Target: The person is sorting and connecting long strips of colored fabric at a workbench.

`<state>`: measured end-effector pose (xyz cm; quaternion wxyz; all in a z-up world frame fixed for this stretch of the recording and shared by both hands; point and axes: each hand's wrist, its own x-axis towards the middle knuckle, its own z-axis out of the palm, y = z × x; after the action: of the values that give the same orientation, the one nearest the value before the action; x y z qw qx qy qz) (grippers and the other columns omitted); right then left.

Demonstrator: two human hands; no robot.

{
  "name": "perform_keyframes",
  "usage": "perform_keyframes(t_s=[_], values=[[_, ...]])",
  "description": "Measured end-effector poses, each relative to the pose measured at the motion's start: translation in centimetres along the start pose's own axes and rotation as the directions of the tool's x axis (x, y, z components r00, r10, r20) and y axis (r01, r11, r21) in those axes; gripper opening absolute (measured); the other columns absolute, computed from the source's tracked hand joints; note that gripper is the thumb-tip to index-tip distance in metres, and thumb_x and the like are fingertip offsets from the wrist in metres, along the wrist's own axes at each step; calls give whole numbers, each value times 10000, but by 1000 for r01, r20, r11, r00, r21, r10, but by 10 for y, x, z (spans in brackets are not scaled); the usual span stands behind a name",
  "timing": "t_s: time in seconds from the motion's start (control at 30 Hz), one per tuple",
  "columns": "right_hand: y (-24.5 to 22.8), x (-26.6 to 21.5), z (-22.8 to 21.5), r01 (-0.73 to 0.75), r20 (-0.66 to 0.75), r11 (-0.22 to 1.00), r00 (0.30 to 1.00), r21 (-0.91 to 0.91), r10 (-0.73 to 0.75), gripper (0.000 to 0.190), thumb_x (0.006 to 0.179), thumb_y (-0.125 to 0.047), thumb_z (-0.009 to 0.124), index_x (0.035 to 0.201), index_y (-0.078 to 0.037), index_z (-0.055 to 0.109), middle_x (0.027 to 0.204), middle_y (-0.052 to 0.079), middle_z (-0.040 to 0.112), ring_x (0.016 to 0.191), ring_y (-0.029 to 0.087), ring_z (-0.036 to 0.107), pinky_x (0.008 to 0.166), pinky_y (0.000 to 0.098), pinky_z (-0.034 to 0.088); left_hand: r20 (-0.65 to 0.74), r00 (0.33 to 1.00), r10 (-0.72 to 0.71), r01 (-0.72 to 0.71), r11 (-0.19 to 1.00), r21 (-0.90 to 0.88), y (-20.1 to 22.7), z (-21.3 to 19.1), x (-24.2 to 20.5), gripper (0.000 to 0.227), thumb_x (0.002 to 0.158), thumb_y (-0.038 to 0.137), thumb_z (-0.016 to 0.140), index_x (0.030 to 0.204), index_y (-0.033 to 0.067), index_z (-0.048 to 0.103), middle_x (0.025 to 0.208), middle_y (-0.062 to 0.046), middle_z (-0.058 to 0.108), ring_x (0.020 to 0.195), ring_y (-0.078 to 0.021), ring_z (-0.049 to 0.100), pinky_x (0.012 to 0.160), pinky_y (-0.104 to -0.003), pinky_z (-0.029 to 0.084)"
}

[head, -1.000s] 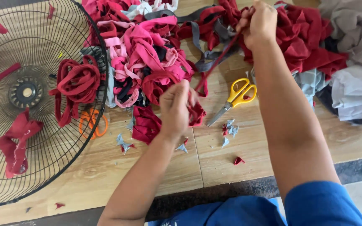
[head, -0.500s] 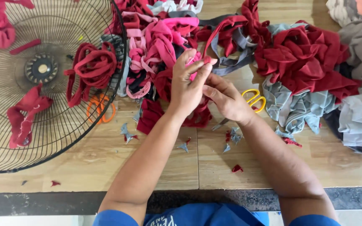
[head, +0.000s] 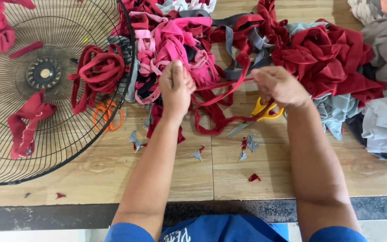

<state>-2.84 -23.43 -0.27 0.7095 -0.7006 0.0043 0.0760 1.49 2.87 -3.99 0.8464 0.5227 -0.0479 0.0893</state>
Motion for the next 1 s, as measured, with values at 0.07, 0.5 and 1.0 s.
perform_keyframes(t_s=[0.07, 0.5, 1.0], values=[[5, 2, -28, 21, -66, 999, 998, 27, -19, 402, 1097, -131, 561, 701, -109, 495, 542, -14, 323, 423, 67, 313, 390, 241, 333, -53, 993, 109, -103, 988, 113, -6, -23, 7, 332, 1101, 263, 453, 834, 98, 560, 542, 16, 426, 408, -97, 457, 391, -236, 385], [4, 27, -106, 59, -349, 924, 934, 378, 83, 383, 1110, -271, 621, 754, -189, 508, 594, -53, 378, 496, 80, 271, 567, 273, 328, 200, 843, 499, -487, 551, 678, 30, -23, 0, 89, 965, -39, 525, 995, -2, 600, 775, -72, 653, 546, -167, 505, 526, -304, 430], [-21, 16, 35, 183, -215, 866, 926, -465, -311, 428, 1172, -233, 572, 761, -146, 651, 508, 42, 541, 454, 128, 515, 477, 259, 424, 417, 908, 38, -392, 429, 814, 20, -3, -19, 336, 1070, 367, 462, 920, 81, 555, 667, -203, 647, 699, -435, 709, 619, -516, 538]])
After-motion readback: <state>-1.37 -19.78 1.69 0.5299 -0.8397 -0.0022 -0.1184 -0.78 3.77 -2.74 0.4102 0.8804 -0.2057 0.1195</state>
